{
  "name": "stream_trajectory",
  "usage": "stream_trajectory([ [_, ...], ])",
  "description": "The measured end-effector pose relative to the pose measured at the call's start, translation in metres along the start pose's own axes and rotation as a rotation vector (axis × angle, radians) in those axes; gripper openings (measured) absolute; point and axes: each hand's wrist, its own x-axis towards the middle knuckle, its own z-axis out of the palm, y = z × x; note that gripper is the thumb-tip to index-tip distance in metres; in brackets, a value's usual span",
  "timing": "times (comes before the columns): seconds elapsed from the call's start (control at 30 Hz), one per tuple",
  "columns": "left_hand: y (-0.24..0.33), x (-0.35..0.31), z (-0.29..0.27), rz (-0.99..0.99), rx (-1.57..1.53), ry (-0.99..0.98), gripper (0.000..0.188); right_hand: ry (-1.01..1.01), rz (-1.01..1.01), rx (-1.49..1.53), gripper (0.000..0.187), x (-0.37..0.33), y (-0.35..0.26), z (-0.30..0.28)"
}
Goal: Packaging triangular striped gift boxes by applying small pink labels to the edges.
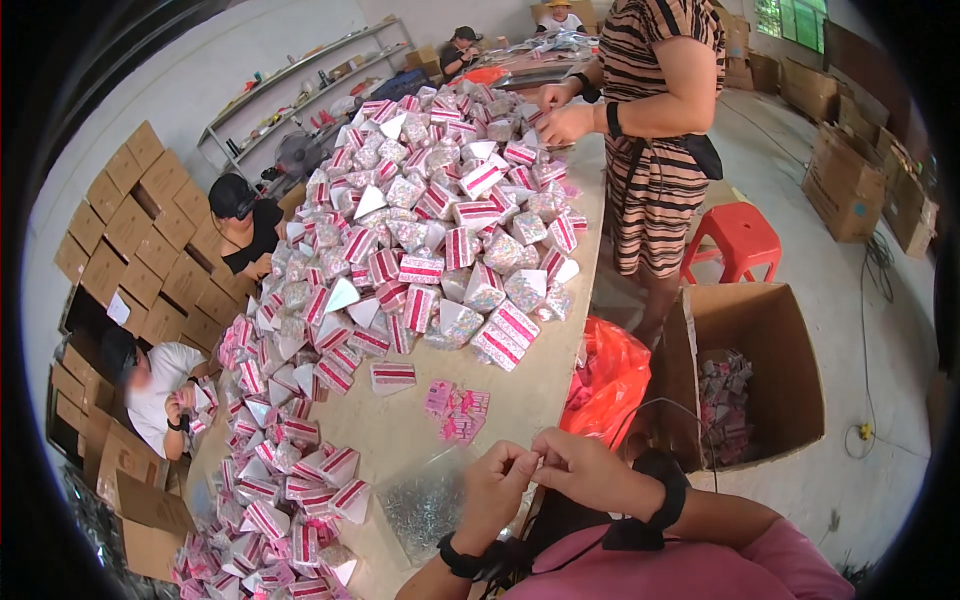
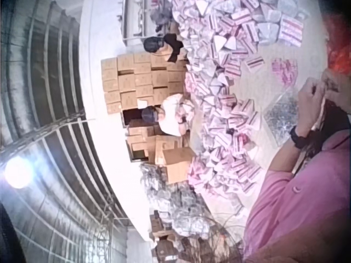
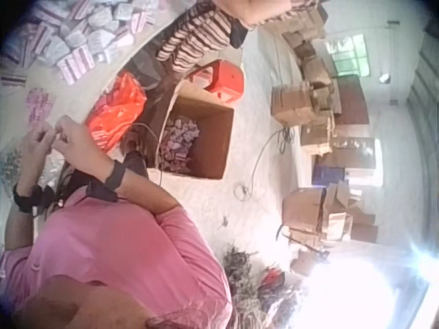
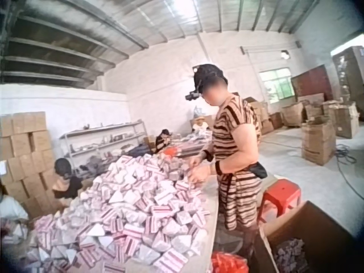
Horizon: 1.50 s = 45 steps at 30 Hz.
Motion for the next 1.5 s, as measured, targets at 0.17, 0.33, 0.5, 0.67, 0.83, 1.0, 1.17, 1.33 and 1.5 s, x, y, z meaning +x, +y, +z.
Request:
stream_trajectory([
  [0.17,-0.007,0.000,0.005,-0.119,-0.326,0.004,0.019,0.150,-0.358,-0.476,0.012,-0.001,0.004,0.002],
  [0.33,-0.011,0.003,0.009,-0.148,-0.335,0.034,0.019,0.147,-0.496,-0.669,0.009,0.003,0.012,0.001],
  [0.5,-0.019,0.010,0.010,-0.191,-0.403,-0.047,0.018,0.145,-0.520,-0.717,0.010,0.006,0.024,-0.008],
  [0.67,-0.046,0.060,-0.043,-0.097,0.018,0.104,0.016,0.188,-0.528,-0.754,0.010,0.001,0.048,-0.029],
  [0.83,-0.083,0.135,-0.155,0.092,0.974,0.402,0.042,0.181,-0.333,-0.705,0.011,-0.014,0.065,-0.046],
  [1.0,-0.113,0.165,-0.181,0.007,1.554,0.326,0.060,0.231,-0.227,-0.602,0.009,-0.018,0.074,-0.048],
  [1.17,-0.135,0.175,-0.192,-0.181,1.456,0.212,0.053,0.245,-0.199,-0.552,0.011,-0.021,0.076,-0.052],
  [1.33,-0.128,0.159,-0.191,0.034,0.896,0.398,0.051,0.238,-0.110,-0.506,0.011,-0.024,0.082,-0.054],
  [1.5,-0.077,0.107,-0.138,0.002,-0.499,0.116,0.048,0.248,0.325,0.206,0.010,-0.009,0.047,-0.045],
])
